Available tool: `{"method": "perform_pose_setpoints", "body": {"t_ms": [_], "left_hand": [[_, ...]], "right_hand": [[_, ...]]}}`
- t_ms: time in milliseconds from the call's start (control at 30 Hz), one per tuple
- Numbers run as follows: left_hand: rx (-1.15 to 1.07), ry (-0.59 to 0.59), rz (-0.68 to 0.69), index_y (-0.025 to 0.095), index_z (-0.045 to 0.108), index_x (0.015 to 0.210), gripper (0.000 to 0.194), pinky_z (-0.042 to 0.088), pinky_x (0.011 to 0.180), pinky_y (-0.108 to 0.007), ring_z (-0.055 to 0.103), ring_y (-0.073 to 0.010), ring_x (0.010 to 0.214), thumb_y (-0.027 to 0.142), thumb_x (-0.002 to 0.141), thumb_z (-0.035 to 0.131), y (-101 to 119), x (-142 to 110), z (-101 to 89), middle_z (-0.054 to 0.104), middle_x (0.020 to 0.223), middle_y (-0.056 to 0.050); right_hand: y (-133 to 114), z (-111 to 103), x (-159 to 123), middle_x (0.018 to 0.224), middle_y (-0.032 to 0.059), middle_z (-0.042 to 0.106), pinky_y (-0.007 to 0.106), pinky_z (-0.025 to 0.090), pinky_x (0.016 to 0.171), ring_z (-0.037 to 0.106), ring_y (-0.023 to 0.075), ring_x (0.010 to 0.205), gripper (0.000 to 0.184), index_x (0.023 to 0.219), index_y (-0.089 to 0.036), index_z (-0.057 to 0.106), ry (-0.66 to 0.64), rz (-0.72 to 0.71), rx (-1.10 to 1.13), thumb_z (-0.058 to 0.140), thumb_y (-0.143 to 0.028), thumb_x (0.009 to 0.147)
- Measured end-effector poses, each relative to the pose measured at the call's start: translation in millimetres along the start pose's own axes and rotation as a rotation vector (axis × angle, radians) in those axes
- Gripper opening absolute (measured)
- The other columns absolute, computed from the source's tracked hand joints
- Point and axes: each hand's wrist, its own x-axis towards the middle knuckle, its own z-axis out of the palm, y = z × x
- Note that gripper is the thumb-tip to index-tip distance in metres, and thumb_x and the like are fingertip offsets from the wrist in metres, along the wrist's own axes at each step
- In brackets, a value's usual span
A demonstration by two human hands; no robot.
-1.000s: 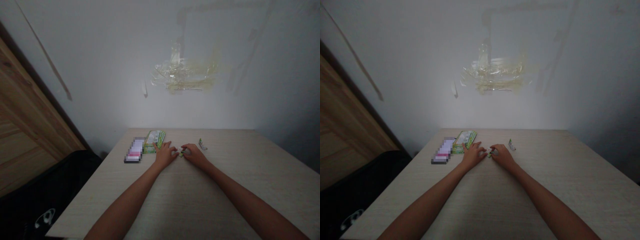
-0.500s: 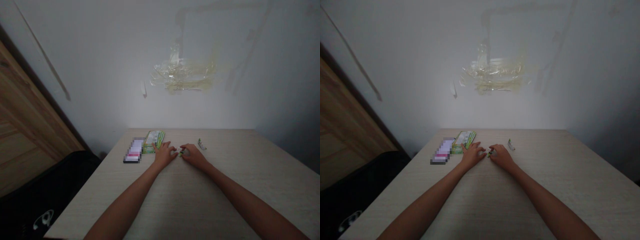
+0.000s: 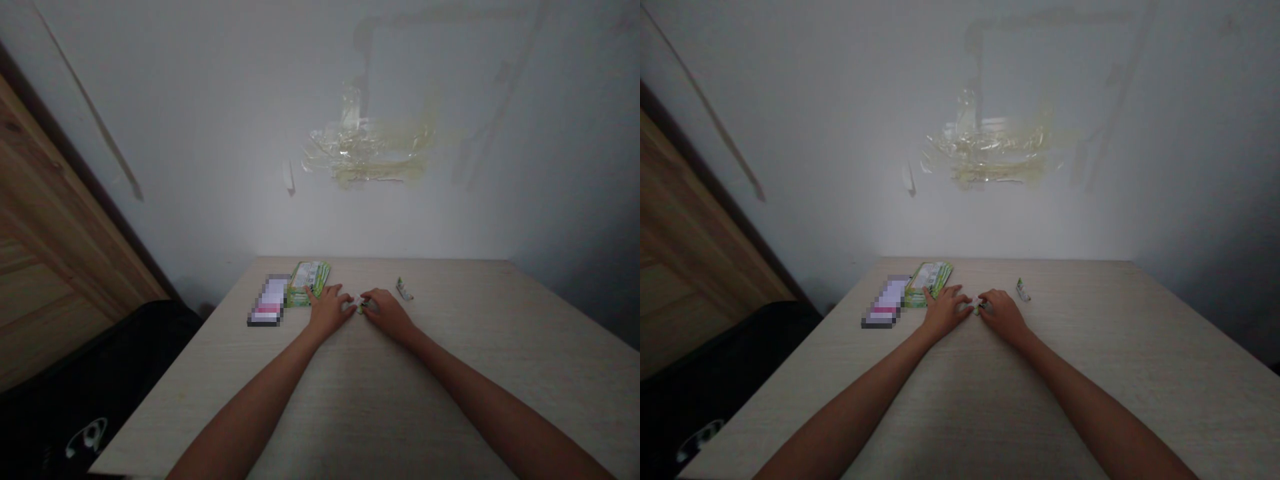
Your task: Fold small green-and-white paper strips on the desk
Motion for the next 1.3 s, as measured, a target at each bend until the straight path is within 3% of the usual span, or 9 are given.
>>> {"method": "perform_pose_setpoints", "body": {"t_ms": [567,733,833,1033,1300], "left_hand": [[-0.019,-0.019,-0.082,0.043,0.068,0.105,0.029,0.002,0.108,-0.074,0.036,-0.0323,0.135,0.057,0.08,0.06,1.0,2.4,-0.5,0.051,0.141,0.0],[-0.022,-0.013,-0.064,0.043,0.068,0.106,0.028,0.0,0.106,-0.076,0.037,-0.0322,0.134,0.056,0.082,0.06,0.4,0.5,-0.3,0.052,0.14,0.0],[-0.019,0.0,-0.044,0.042,0.068,0.105,0.027,-0.001,0.106,-0.076,0.038,-0.0312,0.133,0.055,0.084,0.058,-0.3,-0.8,0.0,0.053,0.138,0.0],[-0.019,0.004,-0.031,0.044,0.068,0.107,0.025,-0.003,0.106,-0.076,0.037,-0.0308,0.134,0.052,0.086,0.057,-2.2,-2.5,-1.2,0.054,0.136,0.0],[-0.044,0.005,-0.055,0.044,0.069,0.107,0.024,-0.004,0.107,-0.075,0.037,-0.0311,0.133,0.047,0.088,0.056,-2.2,-1.9,-1.5,0.055,0.135,0.0]], "right_hand": [[-7.2,-0.6,-1.0,0.106,0.009,0.066,0.035,0.045,0.093,0.058,0.0231,0.102,0.036,0.112,-0.018,0.062,-0.016,0.056,-0.058,0.065,-0.025,0.077],[-1.2,-0.4,-2.5,0.105,0.0084,0.067,0.037,0.046,0.092,0.059,0.0235,0.102,0.036,0.11,-0.019,0.063,0.008,0.081,0.047,0.069,-0.03,0.076],[4.7,-3.4,-4.1,0.103,0.0077,0.069,0.037,0.046,0.094,0.061,0.0221,0.101,0.025,0.104,-0.019,0.066,0.021,0.096,0.153,0.066,-0.027,0.081],[8.3,-13.4,-8.8,0.106,0.0056,0.071,0.039,0.046,0.098,0.061,0.0202,0.105,0.018,0.096,-0.024,0.073,-0.07,-0.075,0.173,0.059,-0.02,0.086],[6.8,-15.3,-10.7,0.108,0.0064,0.071,0.038,0.048,0.096,0.062,0.0197,0.104,0.02,0.1,-0.027,0.075,-0.074,-0.1,0.141,0.06,-0.023,0.087]]}}
